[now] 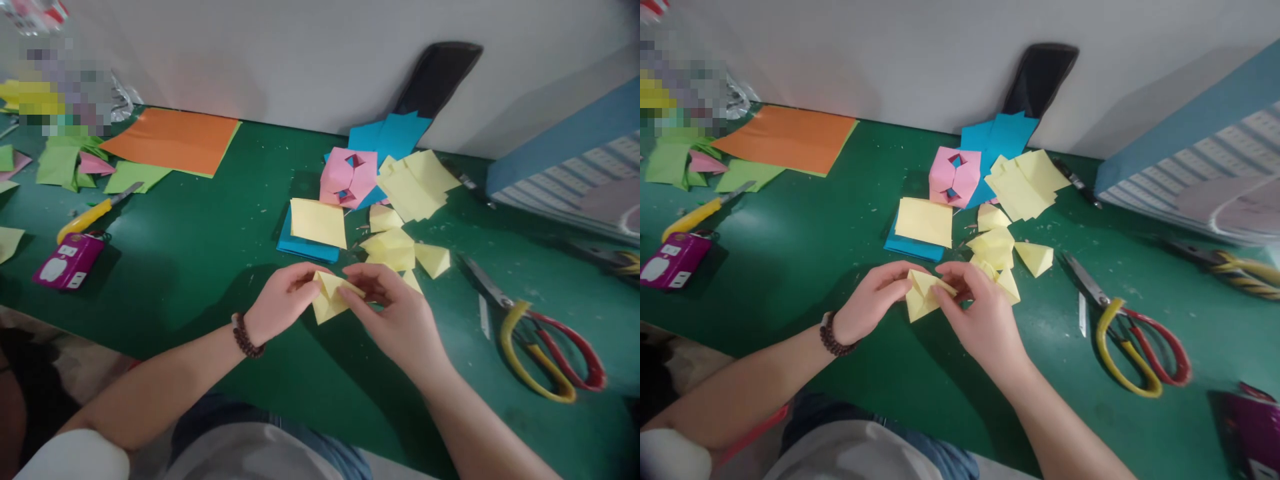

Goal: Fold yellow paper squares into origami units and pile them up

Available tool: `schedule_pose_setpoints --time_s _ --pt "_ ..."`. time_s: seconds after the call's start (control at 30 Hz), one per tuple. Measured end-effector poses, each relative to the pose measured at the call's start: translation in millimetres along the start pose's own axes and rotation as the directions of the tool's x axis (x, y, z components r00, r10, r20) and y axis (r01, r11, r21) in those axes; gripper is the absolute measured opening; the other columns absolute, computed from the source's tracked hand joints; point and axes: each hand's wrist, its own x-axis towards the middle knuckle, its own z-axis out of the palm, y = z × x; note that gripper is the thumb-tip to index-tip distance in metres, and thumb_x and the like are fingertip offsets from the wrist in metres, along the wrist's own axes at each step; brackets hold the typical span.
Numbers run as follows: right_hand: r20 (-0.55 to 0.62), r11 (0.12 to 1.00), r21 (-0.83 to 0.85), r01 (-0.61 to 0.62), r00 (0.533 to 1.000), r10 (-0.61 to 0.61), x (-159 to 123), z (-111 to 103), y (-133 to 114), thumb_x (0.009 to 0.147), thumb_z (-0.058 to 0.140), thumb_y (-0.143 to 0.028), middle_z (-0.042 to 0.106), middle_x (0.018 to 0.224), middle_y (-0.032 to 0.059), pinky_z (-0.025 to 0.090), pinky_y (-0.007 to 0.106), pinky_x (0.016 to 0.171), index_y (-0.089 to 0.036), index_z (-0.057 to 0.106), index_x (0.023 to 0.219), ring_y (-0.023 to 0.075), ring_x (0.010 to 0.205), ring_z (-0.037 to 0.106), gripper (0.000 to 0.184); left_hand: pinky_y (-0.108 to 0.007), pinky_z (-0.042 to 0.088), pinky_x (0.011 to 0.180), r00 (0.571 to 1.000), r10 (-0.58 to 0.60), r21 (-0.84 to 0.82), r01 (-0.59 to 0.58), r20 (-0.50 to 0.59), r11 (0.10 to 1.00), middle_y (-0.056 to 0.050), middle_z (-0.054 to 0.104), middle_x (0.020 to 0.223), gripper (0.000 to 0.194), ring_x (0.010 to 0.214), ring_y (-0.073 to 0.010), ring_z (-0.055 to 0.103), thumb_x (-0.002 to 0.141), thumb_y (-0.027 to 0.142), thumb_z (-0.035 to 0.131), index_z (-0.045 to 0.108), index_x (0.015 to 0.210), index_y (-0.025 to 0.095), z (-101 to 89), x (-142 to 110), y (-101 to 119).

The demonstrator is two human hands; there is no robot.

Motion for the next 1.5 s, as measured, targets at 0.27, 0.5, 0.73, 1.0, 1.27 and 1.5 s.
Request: schedule_pose_setpoints --time_s 0.27,0.5,0.73,1.0,1.27,1.5 --pt "0.031 0.972 -0.133 0.195 0.981 -0.192 -3 8 3 0.087 0.058 -0.026 0.064 0.085 0.0038 0.058 0.028 0.063 -0.023 0.066 0.101 0.014 0.07 0.063 0.016 -0.023 0.051 0.069 0.997 0.05 0.15 -0.04 -0.066 0.988 -0.001 0.067 0.085 0.019 0.077 -0.0133 0.063 0.072 0.007 0.061 0.063 0.089 0.015 3.5 3 -10" --pt "0.008 0.986 -0.091 0.139 0.99 -0.138 -3 8 2 0.086 0.06 -0.027 0.068 0.08 0.0006 0.058 0.024 0.06 -0.022 0.062 0.093 0.0118 0.065 0.064 0.009 -0.022 0.052 0.073 0.98 0.153 0.228 -0.121 -0.129 0.966 -0.001 0.068 0.089 0.013 0.079 -0.0121 0.064 0.079 0.01 0.059 0.063 0.09 0.015 2.9 1 -7" --pt "0.037 0.99 -0.122 0.066 0.997 -0.062 -3 10 4 0.084 0.061 -0.03 0.067 0.075 0.0003 0.057 0.025 0.058 -0.022 0.059 0.091 0.0133 0.064 0.065 0.011 -0.023 0.052 0.075 0.975 0.2 0.238 -0.172 -0.097 0.956 -0.002 0.069 0.092 0.017 0.083 -0.0136 0.065 0.079 0.01 0.061 0.064 0.094 0.016 4.9 0 -11" --pt "0.03 0.988 -0.151 0.037 0.999 -0.033 -3 11 4 0.082 0.059 -0.029 0.063 0.068 -0.0016 0.054 0.025 0.055 -0.023 0.057 0.083 0.0127 0.058 0.062 0.006 -0.027 0.054 0.078 0.994 0.034 0.042 -0.03 -0.101 0.999 -0.003 0.067 0.088 0.016 0.082 -0.0137 0.065 0.075 0.005 0.063 0.063 0.088 0.014 8.3 4 -12" --pt "0.022 0.98 -0.187 0.06 0.998 -0.056 -4 14 3 0.083 0.058 -0.03 0.066 0.074 -0.0002 0.053 0.024 0.056 -0.022 0.059 0.089 0.0128 0.059 0.063 0.01 -0.026 0.053 0.073 0.992 0.049 0.075 -0.04 -0.118 0.996 -0.002 0.067 0.086 0.013 0.079 -0.0135 0.064 0.078 0.008 0.057 0.062 0.088 0.015 10.6 4 -15" --pt "0.02 0.971 -0.227 0.072 0.997 -0.07 -4 16 8 0.08 0.058 -0.027 0.069 0.076 0.0011 0.054 0.025 0.054 -0.022 0.062 0.091 0.0149 0.061 0.066 0.013 -0.023 0.049 0.067 0.986 0.122 0.217 -0.095 -0.113 0.971 0.0 0.065 0.08 0.02 0.072 -0.012 0.062 0.077 0.007 0.056 0.062 0.093 0.016 10.9 1 -16"
